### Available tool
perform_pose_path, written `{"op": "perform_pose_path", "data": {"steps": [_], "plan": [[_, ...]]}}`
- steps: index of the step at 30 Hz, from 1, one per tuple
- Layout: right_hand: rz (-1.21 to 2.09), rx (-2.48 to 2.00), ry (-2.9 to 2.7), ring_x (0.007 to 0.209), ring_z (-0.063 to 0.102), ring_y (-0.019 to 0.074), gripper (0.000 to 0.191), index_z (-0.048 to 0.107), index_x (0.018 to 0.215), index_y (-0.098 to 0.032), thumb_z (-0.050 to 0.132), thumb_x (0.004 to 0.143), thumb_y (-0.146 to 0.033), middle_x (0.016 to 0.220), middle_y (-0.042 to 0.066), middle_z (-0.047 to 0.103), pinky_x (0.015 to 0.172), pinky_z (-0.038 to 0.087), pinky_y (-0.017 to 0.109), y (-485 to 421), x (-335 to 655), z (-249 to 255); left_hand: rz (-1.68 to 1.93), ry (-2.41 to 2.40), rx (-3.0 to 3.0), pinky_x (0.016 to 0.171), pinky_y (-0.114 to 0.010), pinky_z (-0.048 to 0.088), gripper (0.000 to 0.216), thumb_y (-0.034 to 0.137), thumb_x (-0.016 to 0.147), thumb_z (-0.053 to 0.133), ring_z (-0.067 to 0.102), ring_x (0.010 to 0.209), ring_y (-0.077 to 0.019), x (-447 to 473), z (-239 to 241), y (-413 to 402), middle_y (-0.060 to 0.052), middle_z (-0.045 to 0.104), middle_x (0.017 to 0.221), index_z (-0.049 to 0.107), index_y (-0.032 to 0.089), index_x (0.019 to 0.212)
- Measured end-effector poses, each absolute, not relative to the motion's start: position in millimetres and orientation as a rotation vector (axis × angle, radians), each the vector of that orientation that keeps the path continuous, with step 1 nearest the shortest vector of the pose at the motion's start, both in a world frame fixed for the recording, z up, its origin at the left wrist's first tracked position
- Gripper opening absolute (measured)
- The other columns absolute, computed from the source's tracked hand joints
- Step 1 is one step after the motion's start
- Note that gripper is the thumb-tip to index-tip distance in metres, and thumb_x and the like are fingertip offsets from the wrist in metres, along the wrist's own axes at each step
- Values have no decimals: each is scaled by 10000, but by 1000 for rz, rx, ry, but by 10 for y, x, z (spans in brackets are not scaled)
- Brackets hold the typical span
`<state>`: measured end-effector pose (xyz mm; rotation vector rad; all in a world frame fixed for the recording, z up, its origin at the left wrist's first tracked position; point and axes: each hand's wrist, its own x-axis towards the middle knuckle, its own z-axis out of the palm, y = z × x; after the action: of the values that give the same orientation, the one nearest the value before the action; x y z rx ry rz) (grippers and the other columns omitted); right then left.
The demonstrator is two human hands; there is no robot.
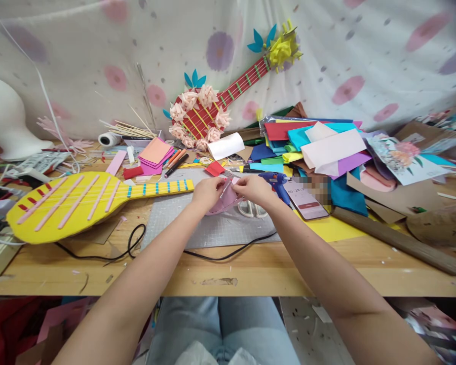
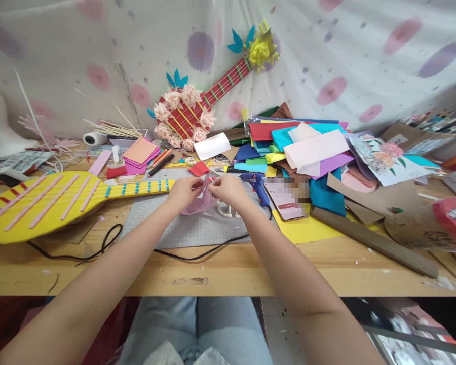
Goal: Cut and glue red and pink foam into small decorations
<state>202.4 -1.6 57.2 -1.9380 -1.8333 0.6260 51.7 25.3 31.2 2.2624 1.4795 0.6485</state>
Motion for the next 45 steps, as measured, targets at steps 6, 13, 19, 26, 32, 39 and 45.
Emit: {"op": "perform_pose_path", "data": {"steps": [6,13,19,26,32,39,45], "plan": [[671,-1905,-1868,497,585,128,215,667,626,-169,505,712,-281,574,28,658,491,386,205,-11,2028,594,637,1470,2289,728,-241,427,266,286,814,469,609,857,-175,523,318,247,-50,693,944,674,228,973],[641,-1895,-1883,555,600,137,213,651,608,-169,495,706,-278,580,24,658,504,378,203,-9,2035,580,608,1491,2306,715,-244,419,261,298,812,464,606,833,-173,524,324,237,-46,695,928,676,228,947],[617,-1879,-1907,583,603,142,216,648,614,-177,497,718,-292,595,27,665,513,370,207,-20,2026,585,652,1457,2308,679,-240,415,259,278,807,454,606,799,-163,513,306,246,-39,695,909,671,216,934],[621,-1851,-1925,581,593,133,221,645,616,-175,500,727,-299,608,27,666,518,369,206,-22,2012,577,638,1494,2302,685,-254,411,257,283,800,459,605,799,-172,519,311,251,-48,696,886,674,210,919],[567,-1855,-1953,570,590,130,223,642,602,-173,495,722,-291,577,22,652,489,342,206,-18,1987,591,640,1510,2277,678,-260,408,271,302,803,464,608,811,-182,522,313,262,-56,696,897,675,220,953],[641,-1829,-1904,572,598,142,197,646,604,-166,512,717,-256,578,34,656,531,407,208,-3,2012,560,659,1490,2286,686,-253,412,268,308,804,470,606,805,-170,519,275,274,-45,696,892,677,227,953],[609,-1832,-1909,590,599,150,179,646,594,-170,534,715,-241,561,41,644,552,427,214,16,2012,546,650,1487,2314,659,-257,407,250,281,788,481,607,787,-175,510,276,279,-44,698,867,683,229,925]]}}
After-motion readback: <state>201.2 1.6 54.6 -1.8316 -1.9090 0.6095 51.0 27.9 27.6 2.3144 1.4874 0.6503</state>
